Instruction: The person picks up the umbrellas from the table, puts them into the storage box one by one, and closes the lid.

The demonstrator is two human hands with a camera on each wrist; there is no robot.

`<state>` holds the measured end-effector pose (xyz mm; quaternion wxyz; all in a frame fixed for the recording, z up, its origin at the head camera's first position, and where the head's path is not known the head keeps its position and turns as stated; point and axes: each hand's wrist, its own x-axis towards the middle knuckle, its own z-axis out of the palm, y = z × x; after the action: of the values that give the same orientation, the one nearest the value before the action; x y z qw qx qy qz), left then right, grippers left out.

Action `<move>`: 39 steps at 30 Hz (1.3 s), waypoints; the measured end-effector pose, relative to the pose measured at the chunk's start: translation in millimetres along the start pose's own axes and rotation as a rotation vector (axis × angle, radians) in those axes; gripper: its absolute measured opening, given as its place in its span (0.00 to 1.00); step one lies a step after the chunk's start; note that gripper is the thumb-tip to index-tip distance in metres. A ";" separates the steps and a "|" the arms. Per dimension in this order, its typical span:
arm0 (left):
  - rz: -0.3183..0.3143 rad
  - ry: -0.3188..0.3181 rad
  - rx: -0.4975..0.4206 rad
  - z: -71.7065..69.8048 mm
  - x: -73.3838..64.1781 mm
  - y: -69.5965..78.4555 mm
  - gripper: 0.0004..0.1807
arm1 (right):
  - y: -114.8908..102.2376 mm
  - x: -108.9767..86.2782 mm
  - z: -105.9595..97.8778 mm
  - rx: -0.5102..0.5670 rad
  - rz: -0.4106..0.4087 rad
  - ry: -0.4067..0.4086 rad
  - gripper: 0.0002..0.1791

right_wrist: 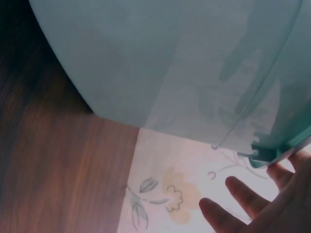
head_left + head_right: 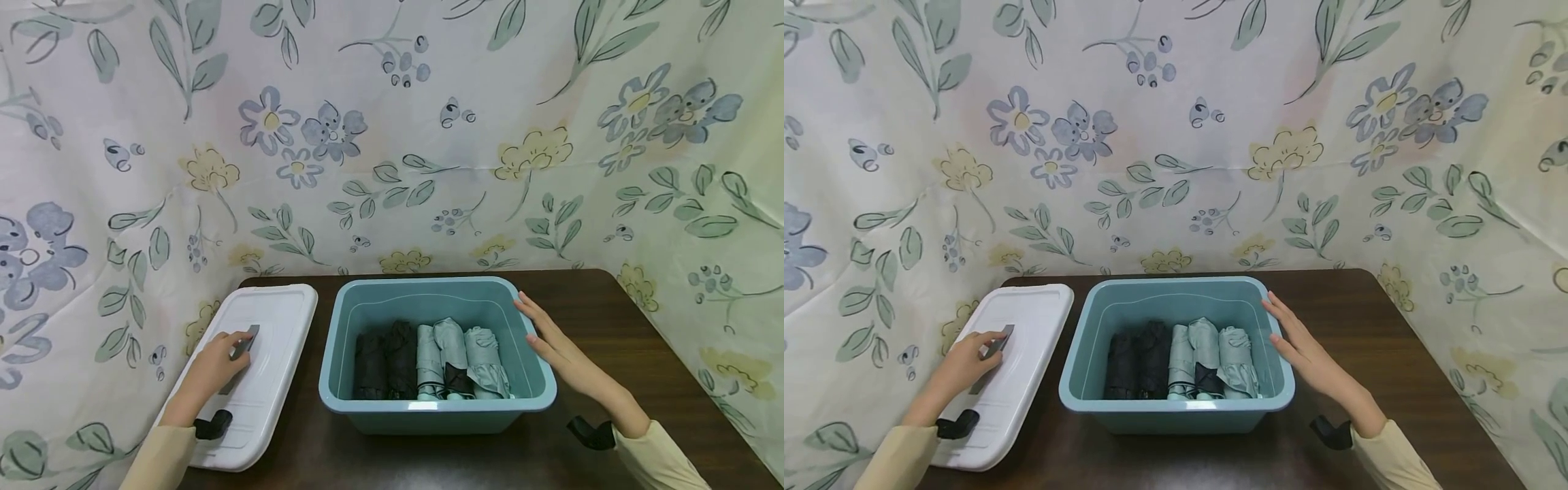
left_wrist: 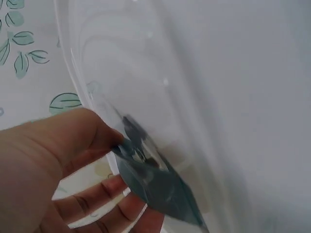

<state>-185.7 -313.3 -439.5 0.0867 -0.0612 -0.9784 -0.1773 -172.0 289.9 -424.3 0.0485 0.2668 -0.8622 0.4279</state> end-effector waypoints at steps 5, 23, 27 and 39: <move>0.036 0.004 0.010 -11.7 2.3 -0.7 0.20 | 0.0 0.9 0.2 -0.001 0.001 -0.002 0.33; 0.206 0.062 -0.017 -54.6 2.1 27.1 0.20 | 1.7 0.3 0.5 0.005 0.017 -0.010 0.33; 0.275 0.088 -0.023 -57.7 3.8 33.8 0.20 | 0.3 0.9 0.2 0.008 0.020 -0.014 0.33; 0.365 -0.015 -0.003 -67.1 10.4 60.7 0.20 | -2.6 0.3 0.8 0.016 0.039 -0.018 0.32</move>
<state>-176.7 -279.9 -355.2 0.1100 -0.2391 -0.9515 -0.1596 -170.9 287.9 -422.9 0.0303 0.2539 -0.8643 0.4332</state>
